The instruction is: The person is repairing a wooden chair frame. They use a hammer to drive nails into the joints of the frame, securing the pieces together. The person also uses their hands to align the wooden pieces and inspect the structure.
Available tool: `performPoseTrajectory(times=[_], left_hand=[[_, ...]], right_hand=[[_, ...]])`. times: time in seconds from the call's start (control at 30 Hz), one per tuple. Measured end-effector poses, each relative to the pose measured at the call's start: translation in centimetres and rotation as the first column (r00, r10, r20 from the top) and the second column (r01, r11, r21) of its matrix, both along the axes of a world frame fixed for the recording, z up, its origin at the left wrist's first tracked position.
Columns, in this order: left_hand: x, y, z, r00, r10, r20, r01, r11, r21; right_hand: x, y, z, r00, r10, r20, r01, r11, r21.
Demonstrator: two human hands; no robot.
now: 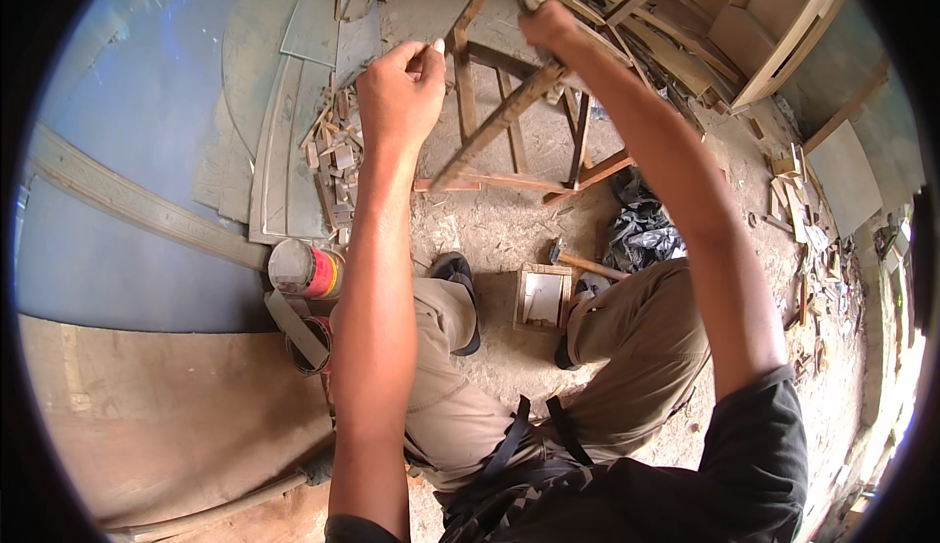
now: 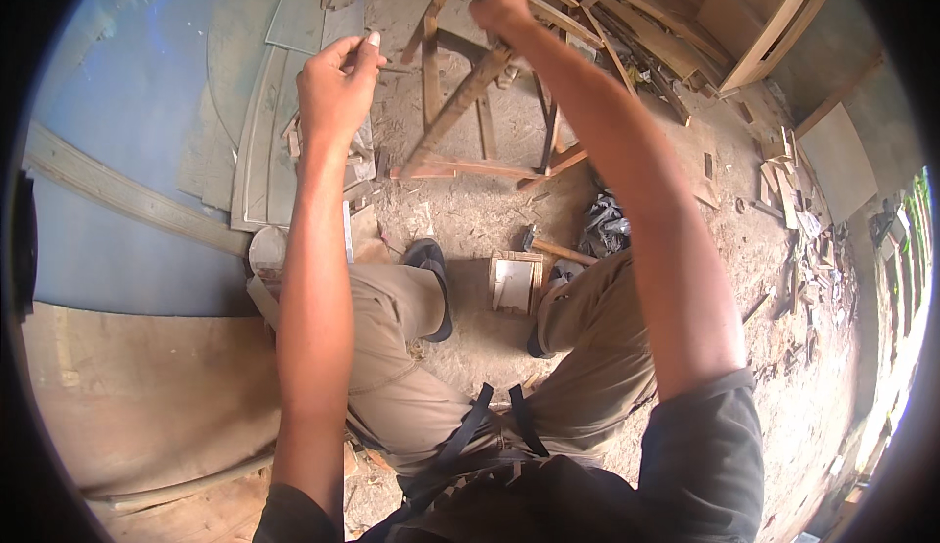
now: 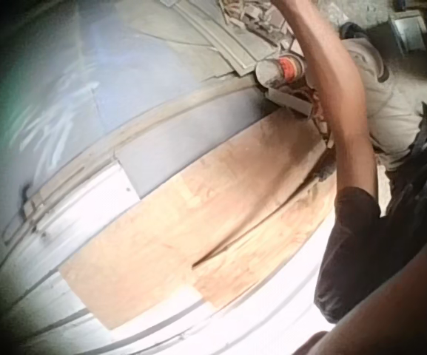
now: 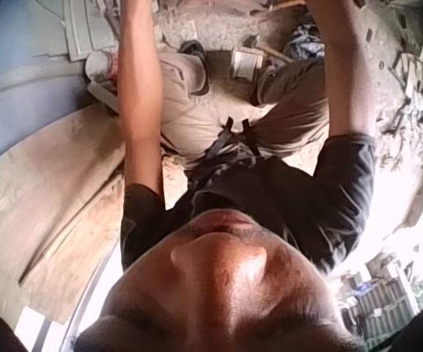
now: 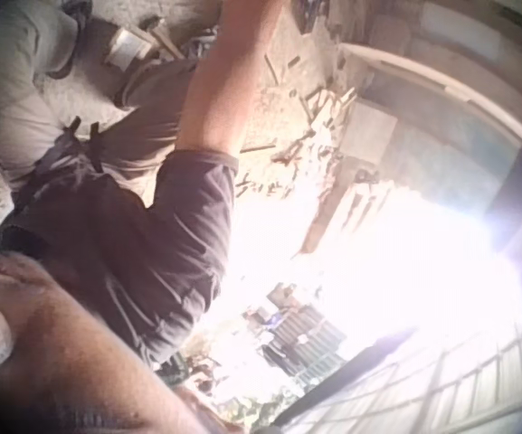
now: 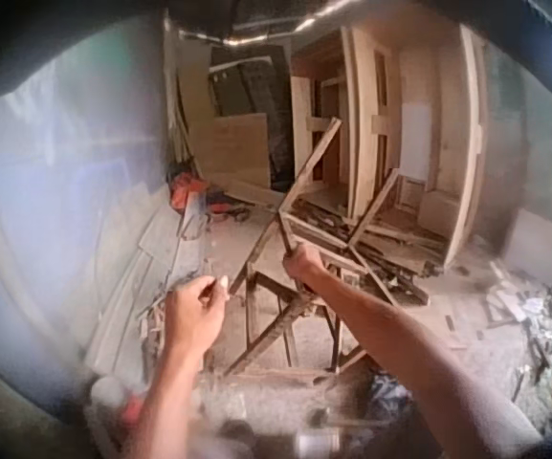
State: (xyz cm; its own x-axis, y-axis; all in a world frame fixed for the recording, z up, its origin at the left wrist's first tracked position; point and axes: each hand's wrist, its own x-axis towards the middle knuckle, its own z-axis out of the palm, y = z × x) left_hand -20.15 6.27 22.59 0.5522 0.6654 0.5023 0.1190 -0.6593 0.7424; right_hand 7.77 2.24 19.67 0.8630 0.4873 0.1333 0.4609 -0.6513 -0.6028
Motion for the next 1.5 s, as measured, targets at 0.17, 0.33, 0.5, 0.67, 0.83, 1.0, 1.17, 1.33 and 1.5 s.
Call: performPoseTrajectory(times=[0.17, 0.33, 0.5, 0.67, 0.83, 1.0, 1.17, 1.33, 1.5], left_hand=[[-0.6, 2.4, -2.1, 0.997, 0.037, -0.061, -0.034, 0.999, 0.041], [-0.9, 8.9, -8.3, 0.965, 0.017, -0.263, -0.043, 0.995, -0.093], [-0.5, 11.7, -11.9, 0.962, -0.031, -0.272, -0.058, 0.949, -0.311], [0.6, 11.5, -13.7, 0.984, -0.064, -0.169, -0.021, 0.888, -0.460], [0.7, 12.3, -17.7, 0.897, 0.050, -0.439, -0.200, 0.932, -0.303], [8.2, 9.0, -16.0, 0.966, -0.182, -0.181, 0.018, 0.752, -0.659], [9.9, 9.5, -16.2, 0.941, 0.035, -0.337, -0.207, 0.847, -0.490], [9.9, 10.9, -16.0, 0.920, -0.048, -0.389, -0.168, 0.849, -0.501], [10.0, 10.2, -15.6, 0.925, -0.048, -0.377, -0.170, 0.835, -0.524]], right_hand=[[-8.1, 2.7, -4.4, 0.999, -0.036, 0.008, 0.035, 0.994, 0.106], [-9.9, 6.9, -7.1, 0.996, 0.049, -0.070, -0.033, 0.976, 0.216], [-12.7, 9.0, -12.0, 0.982, 0.174, -0.068, -0.161, 0.974, 0.160], [-11.1, 6.6, -12.2, 0.944, 0.326, 0.057, -0.330, 0.939, 0.094], [-3.6, -2.5, -9.7, 0.885, 0.132, 0.446, -0.025, 0.971, -0.238], [10.8, -13.0, -15.2, 0.977, -0.047, 0.207, 0.088, 0.977, -0.193], [8.7, -12.1, -14.1, 0.983, 0.141, -0.119, -0.152, 0.984, -0.089], [5.1, -12.8, -12.6, 0.959, 0.088, -0.270, -0.087, 0.996, 0.019], [5.1, -13.1, -13.2, 0.983, 0.055, -0.173, -0.058, 0.998, -0.013]])
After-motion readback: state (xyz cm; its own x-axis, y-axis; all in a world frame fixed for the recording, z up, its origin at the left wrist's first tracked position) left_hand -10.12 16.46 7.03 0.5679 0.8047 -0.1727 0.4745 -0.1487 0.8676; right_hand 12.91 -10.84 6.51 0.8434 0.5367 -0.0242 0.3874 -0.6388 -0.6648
